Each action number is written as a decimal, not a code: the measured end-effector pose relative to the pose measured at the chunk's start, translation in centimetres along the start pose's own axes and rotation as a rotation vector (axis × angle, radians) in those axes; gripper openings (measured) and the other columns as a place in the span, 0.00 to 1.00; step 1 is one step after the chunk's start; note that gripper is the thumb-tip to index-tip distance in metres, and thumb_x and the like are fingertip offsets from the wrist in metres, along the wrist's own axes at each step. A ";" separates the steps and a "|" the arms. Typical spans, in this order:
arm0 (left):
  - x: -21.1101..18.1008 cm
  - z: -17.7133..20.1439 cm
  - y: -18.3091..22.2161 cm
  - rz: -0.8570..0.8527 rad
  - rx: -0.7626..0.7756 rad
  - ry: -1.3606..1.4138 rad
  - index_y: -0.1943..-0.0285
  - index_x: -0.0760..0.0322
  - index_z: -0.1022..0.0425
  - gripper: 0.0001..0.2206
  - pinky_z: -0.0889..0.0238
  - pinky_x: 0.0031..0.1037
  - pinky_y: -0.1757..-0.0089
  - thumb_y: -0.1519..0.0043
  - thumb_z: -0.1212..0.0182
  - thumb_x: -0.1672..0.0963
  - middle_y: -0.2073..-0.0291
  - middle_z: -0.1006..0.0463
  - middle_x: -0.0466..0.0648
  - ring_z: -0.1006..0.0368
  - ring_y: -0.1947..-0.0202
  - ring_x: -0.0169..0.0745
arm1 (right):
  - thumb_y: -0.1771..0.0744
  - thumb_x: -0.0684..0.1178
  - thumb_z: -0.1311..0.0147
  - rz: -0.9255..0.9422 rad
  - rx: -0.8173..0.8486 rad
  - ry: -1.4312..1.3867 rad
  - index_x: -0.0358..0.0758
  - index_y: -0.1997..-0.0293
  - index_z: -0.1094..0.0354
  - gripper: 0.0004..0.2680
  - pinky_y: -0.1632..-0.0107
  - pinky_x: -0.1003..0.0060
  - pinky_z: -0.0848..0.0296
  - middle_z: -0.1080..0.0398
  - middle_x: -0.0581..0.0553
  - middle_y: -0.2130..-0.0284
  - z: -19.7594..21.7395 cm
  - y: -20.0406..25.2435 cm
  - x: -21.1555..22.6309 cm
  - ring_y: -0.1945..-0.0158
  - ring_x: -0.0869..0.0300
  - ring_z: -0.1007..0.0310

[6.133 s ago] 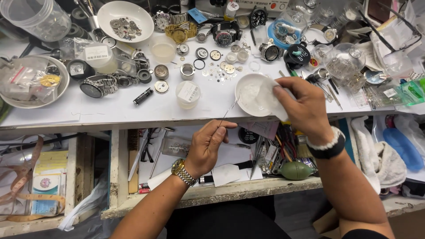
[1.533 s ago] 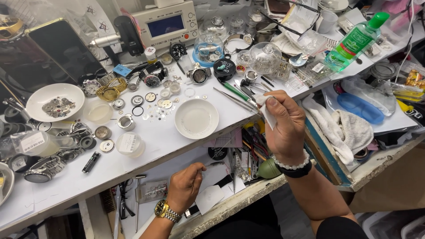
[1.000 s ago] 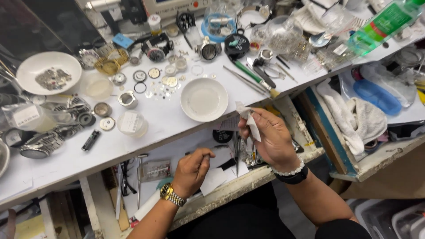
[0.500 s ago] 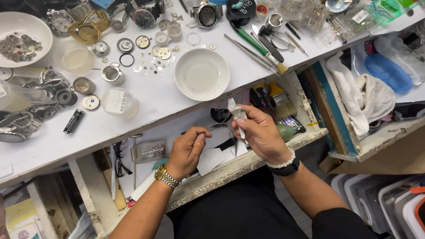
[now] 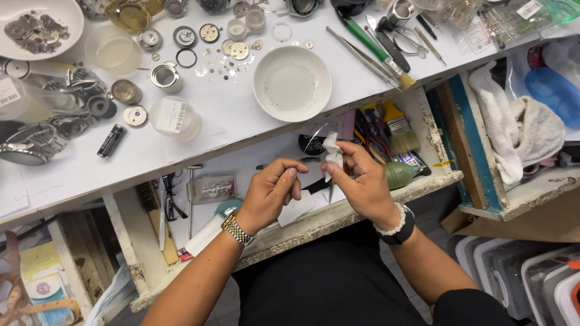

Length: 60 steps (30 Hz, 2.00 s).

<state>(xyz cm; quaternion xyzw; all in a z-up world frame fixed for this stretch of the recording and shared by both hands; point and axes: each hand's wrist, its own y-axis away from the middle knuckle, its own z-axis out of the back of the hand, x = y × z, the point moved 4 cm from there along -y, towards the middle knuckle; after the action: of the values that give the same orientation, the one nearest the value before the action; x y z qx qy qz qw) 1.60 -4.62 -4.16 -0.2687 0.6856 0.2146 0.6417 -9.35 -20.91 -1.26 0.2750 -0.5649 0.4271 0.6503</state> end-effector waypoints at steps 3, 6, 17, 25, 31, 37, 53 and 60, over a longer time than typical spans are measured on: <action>0.6 0.0 0.1 0.032 0.001 0.055 0.51 0.66 0.23 0.12 0.37 0.22 0.77 0.30 0.54 0.57 0.84 0.23 0.50 0.34 0.86 0.32 | 0.33 0.38 0.42 -0.005 -0.023 0.017 0.26 0.44 0.35 0.13 0.71 0.70 0.32 0.21 0.35 0.71 0.5 1.0 -1.6 0.76 0.61 0.27; 0.2 -0.1 0.3 0.028 -0.001 0.047 0.51 0.66 0.23 0.12 0.38 0.21 0.77 0.30 0.54 0.58 0.83 0.22 0.51 0.34 0.86 0.33 | 0.31 0.39 0.44 -0.008 -0.116 -0.051 0.27 0.48 0.32 0.08 0.67 0.72 0.29 0.22 0.37 0.72 1.1 1.8 -1.8 0.72 0.64 0.28; 0.2 -1.0 0.4 -0.030 0.053 -0.141 0.54 0.62 0.23 0.10 0.33 0.26 0.76 0.30 0.52 0.58 0.80 0.19 0.50 0.26 0.83 0.39 | 0.36 0.38 0.34 0.076 -0.040 -0.025 0.29 0.52 0.23 0.10 0.57 0.64 0.26 0.22 0.37 0.66 -2.0 1.3 0.7 0.61 0.59 0.24; 0.3 -0.4 0.5 -0.203 -0.004 -0.533 0.56 0.56 0.24 0.05 0.30 0.34 0.72 0.32 0.47 0.57 0.81 0.21 0.48 0.23 0.77 0.52 | 0.37 0.38 0.33 0.134 0.029 -0.015 0.35 0.55 0.20 0.07 0.60 0.69 0.28 0.23 0.42 0.67 -3.3 0.2 1.0 0.63 0.62 0.24; 0.5 -0.1 0.6 -0.272 -0.041 -0.539 0.59 0.56 0.23 0.04 0.30 0.34 0.71 0.35 0.44 0.58 0.78 0.20 0.47 0.22 0.74 0.53 | 0.38 0.34 0.34 0.385 0.018 0.148 0.36 0.58 0.19 0.08 0.67 0.64 0.27 0.26 0.43 0.71 -3.5 -0.3 2.4 0.69 0.56 0.23; -3.4 1.9 0.2 -0.357 -0.187 -0.477 0.49 0.58 0.20 0.08 0.27 0.41 0.60 0.32 0.44 0.56 0.64 0.19 0.52 0.21 0.62 0.58 | 0.37 0.35 0.36 0.691 -0.024 0.310 0.36 0.61 0.19 0.05 0.71 0.61 0.28 0.27 0.44 0.73 -3.0 -0.8 2.5 0.74 0.53 0.28; -1.2 1.0 0.2 -0.029 -0.060 -0.172 0.61 0.60 0.17 0.03 0.28 0.25 0.70 0.38 0.34 0.57 0.79 0.17 0.47 0.21 0.76 0.38 | 0.37 0.35 0.35 0.674 -0.079 0.331 0.33 0.53 0.20 0.10 0.69 0.59 0.27 0.25 0.40 0.70 -2.3 -1.6 2.6 0.71 0.52 0.26; -1.8 1.0 0.3 -0.333 -0.214 -0.333 0.59 0.58 0.16 0.03 0.29 0.25 0.72 0.39 0.31 0.57 0.80 0.20 0.43 0.22 0.78 0.41 | 0.30 0.40 0.50 -0.232 -0.054 -0.326 0.24 0.40 0.32 0.13 0.69 0.72 0.27 0.26 0.37 0.71 -3.1 1.7 -0.7 0.71 0.63 0.29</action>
<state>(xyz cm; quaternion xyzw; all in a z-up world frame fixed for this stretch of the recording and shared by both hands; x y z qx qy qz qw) 2.20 -3.62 -2.51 -0.4051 0.4904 0.2185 0.7400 -9.24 -17.66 -2.85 0.3861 -0.6386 0.2837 0.6022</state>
